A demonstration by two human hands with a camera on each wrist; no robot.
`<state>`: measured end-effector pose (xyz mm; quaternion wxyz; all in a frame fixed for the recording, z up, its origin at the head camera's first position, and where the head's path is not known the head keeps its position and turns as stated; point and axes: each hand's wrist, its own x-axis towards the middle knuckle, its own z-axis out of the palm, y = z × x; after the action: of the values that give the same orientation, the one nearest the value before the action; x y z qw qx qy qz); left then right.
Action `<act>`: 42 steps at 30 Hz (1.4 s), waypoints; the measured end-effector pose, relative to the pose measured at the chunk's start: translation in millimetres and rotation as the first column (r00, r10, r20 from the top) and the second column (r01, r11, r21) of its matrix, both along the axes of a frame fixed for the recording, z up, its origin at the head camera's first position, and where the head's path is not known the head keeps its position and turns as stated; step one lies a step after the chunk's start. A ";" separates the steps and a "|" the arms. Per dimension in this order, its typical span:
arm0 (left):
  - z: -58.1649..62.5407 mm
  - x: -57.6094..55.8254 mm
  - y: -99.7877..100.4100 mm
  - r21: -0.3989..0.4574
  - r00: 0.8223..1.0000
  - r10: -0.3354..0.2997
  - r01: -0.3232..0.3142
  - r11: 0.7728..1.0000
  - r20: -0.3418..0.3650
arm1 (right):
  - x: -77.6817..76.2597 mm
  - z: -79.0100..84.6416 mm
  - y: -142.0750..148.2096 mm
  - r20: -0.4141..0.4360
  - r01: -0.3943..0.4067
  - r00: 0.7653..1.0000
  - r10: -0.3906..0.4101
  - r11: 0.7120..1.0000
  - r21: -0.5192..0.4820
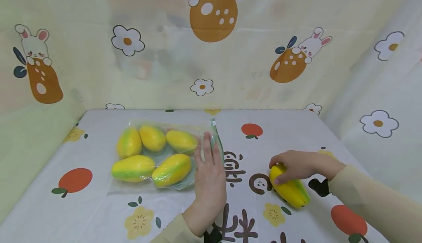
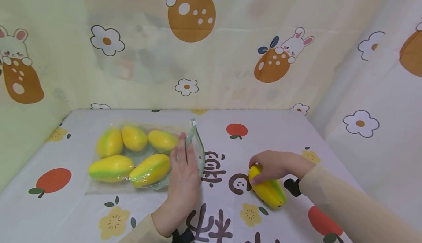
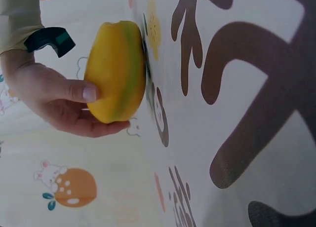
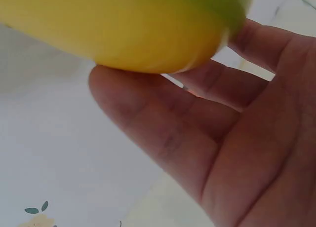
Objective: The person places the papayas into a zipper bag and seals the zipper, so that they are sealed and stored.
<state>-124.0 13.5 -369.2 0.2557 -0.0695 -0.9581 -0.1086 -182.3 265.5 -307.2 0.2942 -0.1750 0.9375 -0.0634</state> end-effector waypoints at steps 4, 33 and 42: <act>-0.7 -1.2 -1.1 -0.007 1.000 -0.005 0.005 1.000 -0.016 | -1.8 2.3 6.4 -0.048 0.012 0.999 -0.019 0.992 -0.127; 7.8 0.4 -4.8 -0.106 0.999 0.026 -0.021 0.994 0.043 | -6.0 -49.0 -127.6 -0.342 -0.053 0.880 -0.328 0.649 -0.759; 2.9 0.4 -0.4 -0.022 0.999 0.042 -0.042 0.999 -0.023 | -12.5 -53.5 -142.4 -0.296 -0.058 0.922 -0.250 0.665 -0.744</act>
<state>-123.6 13.0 -366.3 0.2677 -0.0533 -0.9576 -0.0917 -194.8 123.1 -360.7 0.0100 -0.2370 0.8763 -0.4193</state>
